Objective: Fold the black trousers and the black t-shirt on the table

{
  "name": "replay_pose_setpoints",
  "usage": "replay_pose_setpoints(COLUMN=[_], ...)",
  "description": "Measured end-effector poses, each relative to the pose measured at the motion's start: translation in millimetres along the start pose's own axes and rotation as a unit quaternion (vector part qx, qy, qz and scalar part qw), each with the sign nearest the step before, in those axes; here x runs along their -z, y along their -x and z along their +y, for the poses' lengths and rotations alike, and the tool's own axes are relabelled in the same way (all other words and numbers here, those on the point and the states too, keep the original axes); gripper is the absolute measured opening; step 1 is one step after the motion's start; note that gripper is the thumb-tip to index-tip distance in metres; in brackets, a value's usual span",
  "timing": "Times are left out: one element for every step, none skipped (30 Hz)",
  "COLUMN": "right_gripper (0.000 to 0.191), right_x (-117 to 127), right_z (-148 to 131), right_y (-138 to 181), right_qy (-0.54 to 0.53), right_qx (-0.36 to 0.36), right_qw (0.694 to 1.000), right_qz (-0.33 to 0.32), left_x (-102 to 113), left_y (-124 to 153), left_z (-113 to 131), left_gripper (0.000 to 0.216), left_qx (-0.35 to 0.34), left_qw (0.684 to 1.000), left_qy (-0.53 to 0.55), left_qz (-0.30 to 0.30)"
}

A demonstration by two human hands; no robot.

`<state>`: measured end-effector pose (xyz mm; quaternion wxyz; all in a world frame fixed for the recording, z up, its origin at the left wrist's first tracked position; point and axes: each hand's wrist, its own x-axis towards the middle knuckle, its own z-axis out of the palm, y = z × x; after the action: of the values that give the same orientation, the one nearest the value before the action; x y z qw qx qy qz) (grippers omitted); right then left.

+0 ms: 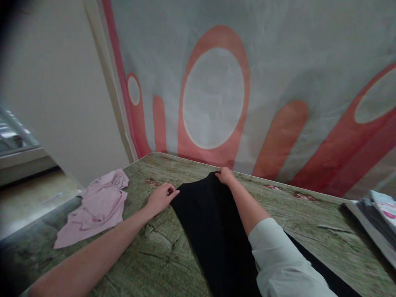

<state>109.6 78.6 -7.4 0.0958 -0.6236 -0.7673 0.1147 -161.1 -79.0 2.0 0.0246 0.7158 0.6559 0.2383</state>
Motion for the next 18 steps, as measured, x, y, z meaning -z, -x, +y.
replay_pose_setpoints(right_gripper=[0.028,0.028,0.029,0.029,0.029,0.028,0.027,0.028,0.029,0.031,0.032,0.033,0.033,0.034,0.035,0.035,0.036,0.036], right_x=[1.3,2.4,3.1,3.4,3.1,2.3,1.1,-0.4,-1.9,-3.4,-4.6,-5.3,-5.3,-4.5,-2.8,-0.3,3.0,6.6], right_z=[1.5,2.9,3.9,4.6,4.8,4.6,3.9,2.9,1.7,0.3,-1.1,-2.5,-3.7,-4.8,-5.7,-6.3,-6.9,-7.3], right_y=[-0.8,-1.3,-1.3,-0.9,-0.1,1.2,2.9,4.8,6.9,9.1,11.1,12.8,14.2,15.2,16.0,16.7,17.6,19.3], right_qy=[0.0,-0.001,-0.001,-0.002,-0.002,-0.003,-0.003,-0.002,0.0,0.003,0.007,0.011,0.014,0.017,0.019,0.02,0.02,0.02], right_qx=[-0.006,-0.014,-0.021,-0.028,-0.034,-0.04,-0.045,-0.051,-0.056,-0.061,-0.065,-0.067,-0.067,-0.066,-0.062,-0.056,-0.047,-0.035], right_qw=[1.0,1.0,1.0,1.0,0.999,0.999,0.998,0.998,0.997,0.996,0.995,0.994,0.993,0.993,0.992,0.992,0.992,0.992], right_qz=[0.0,0.003,0.007,0.013,0.02,0.028,0.037,0.047,0.057,0.068,0.077,0.086,0.093,0.1,0.105,0.11,0.115,0.119], left_x=[-0.2,-0.2,-0.2,-0.2,-0.2,-0.5,-0.9,-1.5,-2.2,-3.0,-3.8,-4.4,-4.7,-4.6,-3.9,-2.5,-0.4,2.2], left_y=[-0.5,-1.0,-1.4,-1.9,-2.3,-2.7,-3.1,-3.6,-4.0,-4.5,-4.9,-5.2,-5.6,-5.8,-5.9,-5.8,-5.3,-4.4], left_z=[0.0,0.2,0.3,0.4,0.2,-0.1,-0.7,-1.5,-2.4,-3.2,-3.9,-4.4,-4.7,-4.6,-4.2,-3.2,-1.4,1.3], left_gripper=[0.022,0.022,0.022,0.021,0.021,0.021,0.021,0.02,0.02,0.02,0.019,0.019,0.019,0.019,0.02,0.02,0.021,0.022], left_qx=[0.006,0.012,0.018,0.024,0.029,0.033,0.034,0.033,0.031,0.028,0.026,0.025,0.025,0.028,0.031,0.032,0.03,0.022], left_qw=[1.0,1.0,1.0,1.0,0.999,0.999,0.999,0.999,0.999,0.999,0.999,0.999,0.999,0.999,0.999,0.999,0.999,1.0], left_qy=[0.003,0.006,0.01,0.014,0.018,0.023,0.027,0.031,0.033,0.034,0.033,0.03,0.025,0.019,0.014,0.009,0.003,-0.005], left_qz=[0.0,-0.002,-0.004,-0.006,-0.008,-0.009,-0.01,-0.01,-0.009,-0.008,-0.006,-0.003,-0.001,-0.002,-0.005,-0.009,-0.01,-0.003])
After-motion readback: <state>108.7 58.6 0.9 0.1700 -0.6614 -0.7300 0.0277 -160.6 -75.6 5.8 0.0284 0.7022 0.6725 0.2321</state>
